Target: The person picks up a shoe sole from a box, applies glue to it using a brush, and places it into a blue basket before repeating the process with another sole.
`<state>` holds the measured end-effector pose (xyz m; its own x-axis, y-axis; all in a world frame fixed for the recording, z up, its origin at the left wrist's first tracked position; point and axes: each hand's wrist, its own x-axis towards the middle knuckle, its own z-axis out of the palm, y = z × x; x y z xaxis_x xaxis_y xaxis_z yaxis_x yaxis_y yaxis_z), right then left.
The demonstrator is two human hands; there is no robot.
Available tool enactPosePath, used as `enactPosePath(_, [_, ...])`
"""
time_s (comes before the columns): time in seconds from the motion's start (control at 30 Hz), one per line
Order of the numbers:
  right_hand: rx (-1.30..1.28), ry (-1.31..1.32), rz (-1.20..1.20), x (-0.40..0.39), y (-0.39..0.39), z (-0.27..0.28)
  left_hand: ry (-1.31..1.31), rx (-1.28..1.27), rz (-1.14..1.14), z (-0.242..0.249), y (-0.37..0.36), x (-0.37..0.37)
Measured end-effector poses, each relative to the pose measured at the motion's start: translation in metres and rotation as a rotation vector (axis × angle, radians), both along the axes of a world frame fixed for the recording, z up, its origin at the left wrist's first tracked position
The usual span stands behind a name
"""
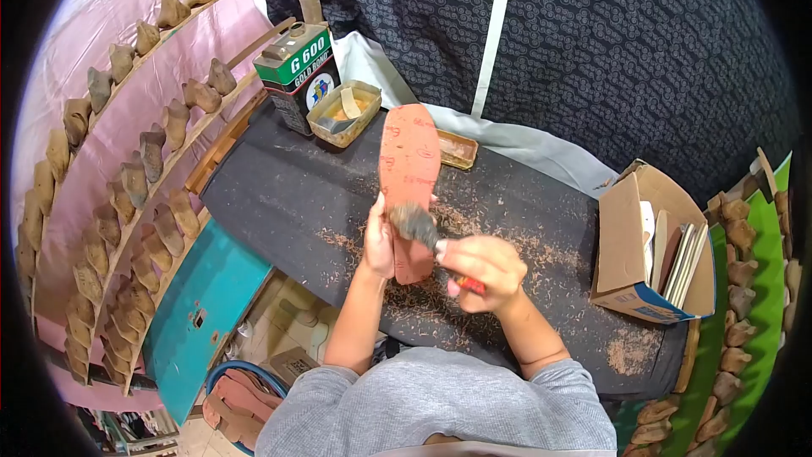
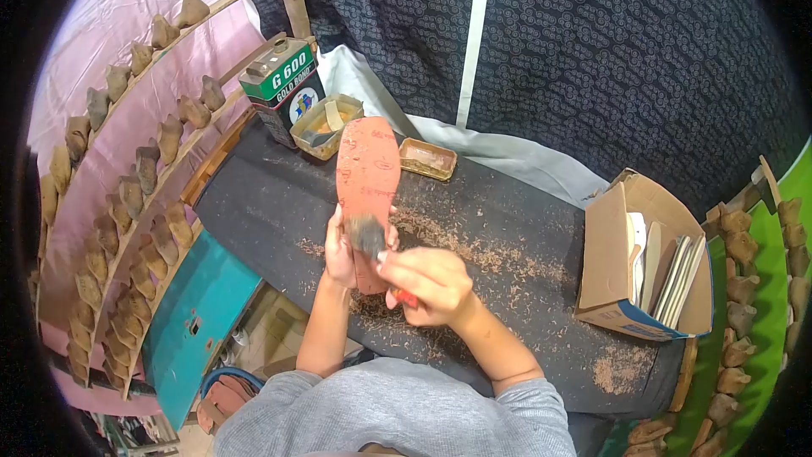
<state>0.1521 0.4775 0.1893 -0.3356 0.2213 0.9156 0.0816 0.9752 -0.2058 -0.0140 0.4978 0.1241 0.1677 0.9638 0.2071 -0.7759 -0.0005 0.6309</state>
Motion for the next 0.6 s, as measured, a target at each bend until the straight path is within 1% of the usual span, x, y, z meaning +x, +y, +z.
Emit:
enactPosePath(0.03, [-0.021, -0.042, 0.052, 0.001, -0.001, -0.001, 0.002, 0.006, 0.004, -0.004, 0.001, -0.001])
enactPosePath(0.1, [-0.027, -0.025, 0.071, 0.000, 0.000, 0.002, 0.045, -0.060, 0.146, -0.002, 0.001, 0.000])
enactPosePath(0.13, [-0.028, 0.027, 0.043, -0.001, 0.001, 0.005, 0.069, -0.115, 0.178, 0.000, 0.000, 0.001])
enactPosePath(0.17, [-0.025, 0.078, 0.015, -0.002, 0.003, 0.007, 0.072, -0.111, 0.178, 0.000, 0.001, 0.004])
enactPosePath(0.23, [0.001, 0.101, -0.019, -0.007, 0.006, 0.007, -0.154, -0.285, 0.275, 0.001, 0.002, 0.011])
enactPosePath(0.27, [0.016, 0.078, -0.035, -0.009, 0.007, 0.005, -0.082, -0.191, 0.267, 0.003, -0.001, 0.011])
enactPosePath(0.3, [0.033, 0.055, -0.050, -0.011, 0.008, 0.003, -0.083, -0.188, 0.269, 0.002, 0.002, 0.006])
enactPosePath(0.37, [0.008, 0.038, 0.001, -0.009, 0.002, -0.002, 0.023, 0.099, 0.002, -0.003, 0.007, -0.007])
enactPosePath(0.4, [-0.021, 0.024, 0.025, -0.007, -0.002, -0.006, -0.085, 0.033, 0.135, 0.012, 0.003, -0.001])
enactPosePath(0.5, [-0.044, -0.030, 0.074, -0.002, -0.006, -0.012, -0.164, 0.051, 0.156, 0.009, 0.007, -0.011])
enactPosePath(0.57, [-0.169, 0.026, 0.145, 0.000, -0.007, -0.015, -0.186, 0.039, 0.156, 0.008, 0.005, -0.012])
enactPosePath(0.6, [-0.133, 0.068, 0.135, -0.003, -0.004, -0.011, -0.188, -0.013, 0.133, 0.006, 0.004, -0.013])
